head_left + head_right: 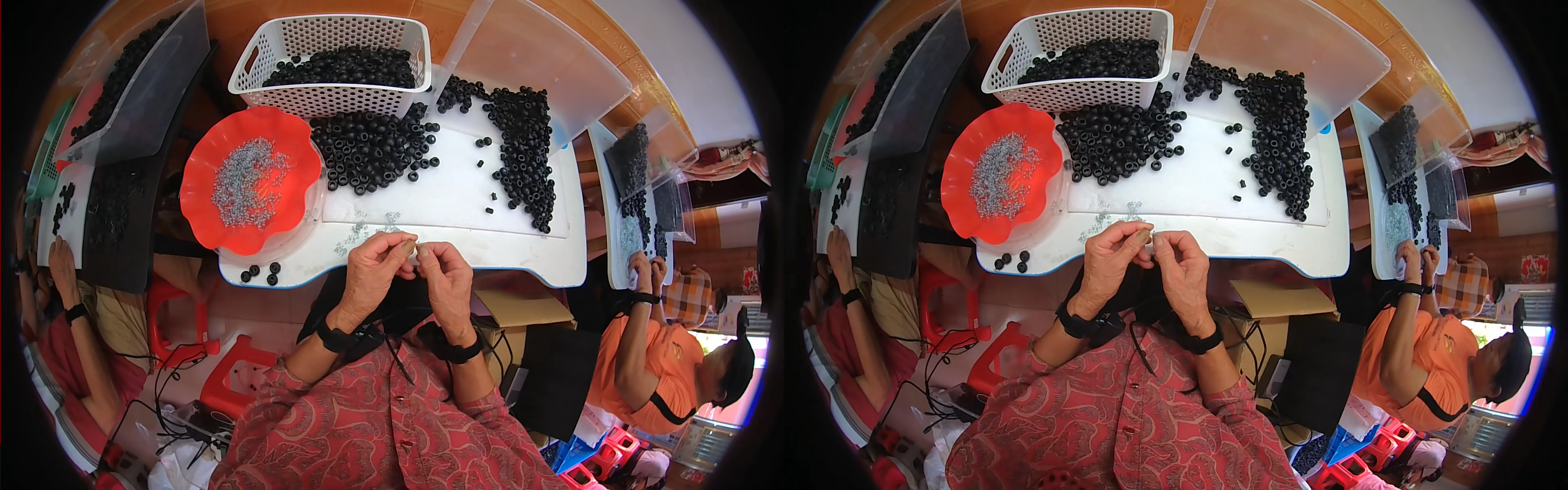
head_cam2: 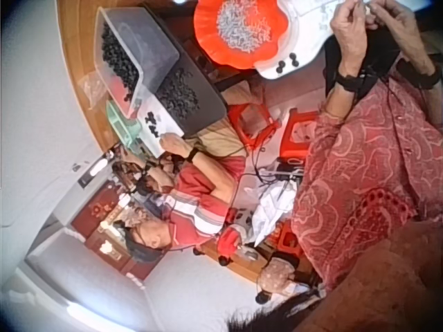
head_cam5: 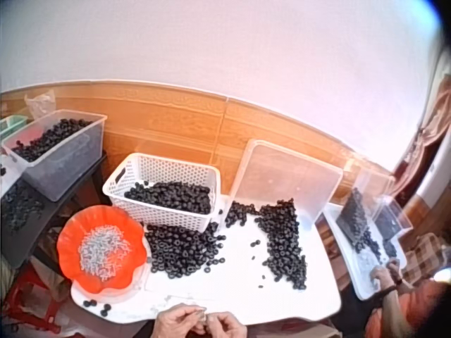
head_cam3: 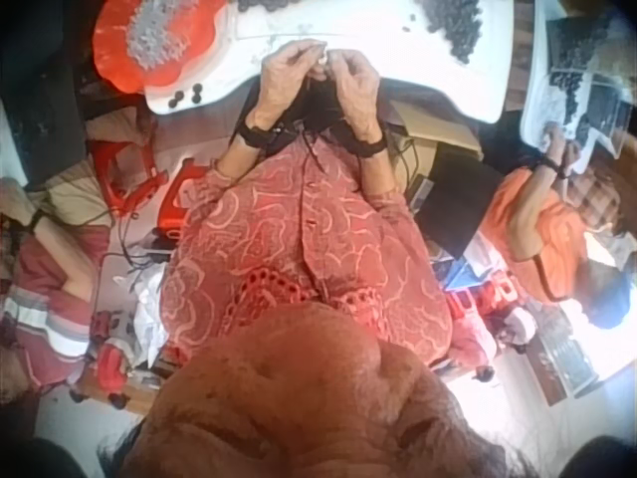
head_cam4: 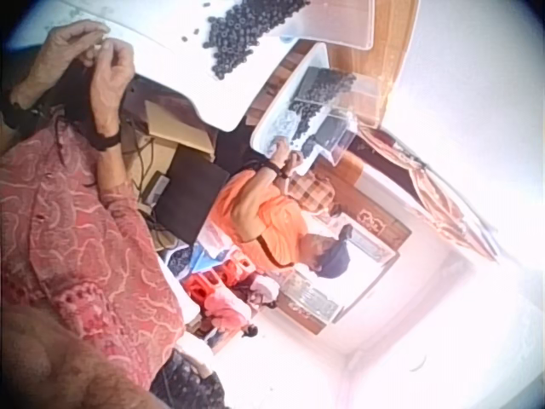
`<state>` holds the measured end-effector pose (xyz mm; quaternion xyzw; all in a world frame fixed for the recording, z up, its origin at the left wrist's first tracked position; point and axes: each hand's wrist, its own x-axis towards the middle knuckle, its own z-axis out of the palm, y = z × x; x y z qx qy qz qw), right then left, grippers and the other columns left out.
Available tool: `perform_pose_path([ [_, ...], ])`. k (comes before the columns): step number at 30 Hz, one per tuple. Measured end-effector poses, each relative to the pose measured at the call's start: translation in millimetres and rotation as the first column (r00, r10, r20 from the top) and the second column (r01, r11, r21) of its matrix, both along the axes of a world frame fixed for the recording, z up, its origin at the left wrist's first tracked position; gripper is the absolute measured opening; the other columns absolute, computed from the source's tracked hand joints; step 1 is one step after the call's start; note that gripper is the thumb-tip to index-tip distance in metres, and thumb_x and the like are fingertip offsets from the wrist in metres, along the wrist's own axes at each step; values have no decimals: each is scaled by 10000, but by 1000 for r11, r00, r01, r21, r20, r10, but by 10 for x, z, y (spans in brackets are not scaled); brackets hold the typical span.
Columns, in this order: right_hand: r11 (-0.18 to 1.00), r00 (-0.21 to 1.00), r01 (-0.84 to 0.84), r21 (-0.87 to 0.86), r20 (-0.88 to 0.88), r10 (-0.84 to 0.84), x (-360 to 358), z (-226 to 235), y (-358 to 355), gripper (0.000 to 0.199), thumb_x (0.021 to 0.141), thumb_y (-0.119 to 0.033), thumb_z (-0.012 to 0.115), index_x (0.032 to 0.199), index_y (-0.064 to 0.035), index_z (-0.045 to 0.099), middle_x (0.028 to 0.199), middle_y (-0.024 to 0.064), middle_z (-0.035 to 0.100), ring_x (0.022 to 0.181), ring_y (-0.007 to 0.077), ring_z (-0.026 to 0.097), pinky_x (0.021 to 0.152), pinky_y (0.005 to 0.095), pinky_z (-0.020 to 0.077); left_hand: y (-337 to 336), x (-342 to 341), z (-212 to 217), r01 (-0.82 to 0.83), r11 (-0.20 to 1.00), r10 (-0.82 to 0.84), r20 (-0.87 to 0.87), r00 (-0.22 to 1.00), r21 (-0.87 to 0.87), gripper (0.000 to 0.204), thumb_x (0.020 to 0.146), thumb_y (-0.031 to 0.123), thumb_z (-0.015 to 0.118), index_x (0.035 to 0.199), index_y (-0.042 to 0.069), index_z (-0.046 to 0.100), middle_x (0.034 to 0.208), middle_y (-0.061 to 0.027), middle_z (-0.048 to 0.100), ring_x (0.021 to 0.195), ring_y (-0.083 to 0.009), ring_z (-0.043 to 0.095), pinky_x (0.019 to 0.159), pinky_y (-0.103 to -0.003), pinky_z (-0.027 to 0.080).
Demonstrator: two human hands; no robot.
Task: Assembling small black plastic components with metal springs at a shared table.
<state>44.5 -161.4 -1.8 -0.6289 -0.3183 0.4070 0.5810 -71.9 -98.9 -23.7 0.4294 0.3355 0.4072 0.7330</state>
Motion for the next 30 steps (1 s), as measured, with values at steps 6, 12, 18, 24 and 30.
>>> perform_pose_path([
  [6, 985, 760, -3, 173, 641, -110, 26, 56, 27, 64, 883, -18, 639, 926, 15, 606, 835, 89, 592, 682, 151, 586, 621, 273, 480, 19, -13, 21, -2, 992, 0, -12, 1000, -124, 215, 915, 153, 677, 1041, -20, 663, 767, -51, 633, 589, -67, 596, 537, -208, 549],
  [12, 979, 738, 41, 200, 655, -165, 142, -22, 18, 62, 872, -20, 650, 919, 10, 623, 830, 104, 586, 658, 171, 584, 601, 290, 475, 10, 55, 50, 42, 996, -56, -177, 983, -82, 189, 921, 141, 658, 1002, -27, 688, 787, -57, 639, 592, -73, 605, 516, -200, 538],
  [18, 989, 805, 114, 90, 576, -145, 189, -143, -1, 85, 876, -64, 665, 910, 12, 648, 802, 94, 609, 644, 155, 568, 602, 285, 472, 27, 149, -48, 35, 949, 107, -428, 898, 312, 184, 895, 98, 672, 1020, -35, 698, 807, -62, 628, 563, -71, 597, 486, -204, 519],
  [24, 989, 809, 129, 68, 569, -145, 214, -191, 16, 85, 872, -62, 666, 917, 10, 657, 810, 99, 617, 650, 154, 580, 606, 285, 478, 20, 149, -12, -7, 962, 126, -419, 899, 274, 211, 874, 110, 692, 1012, -48, 678, 724, -110, 624, 529, -127, 613, 454, -255, 497],
  [30, 989, 806, 138, 60, 573, -148, 206, -199, 23, 86, 869, -65, 669, 918, 6, 663, 811, 101, 618, 631, 158, 580, 600, 290, 479, 31, 47, -31, -60, 997, 69, -237, 969, 42, 183, 903, 83, 665, 1023, -55, 666, 768, -82, 669, 597, -95, 631, 510, -230, 550],
])
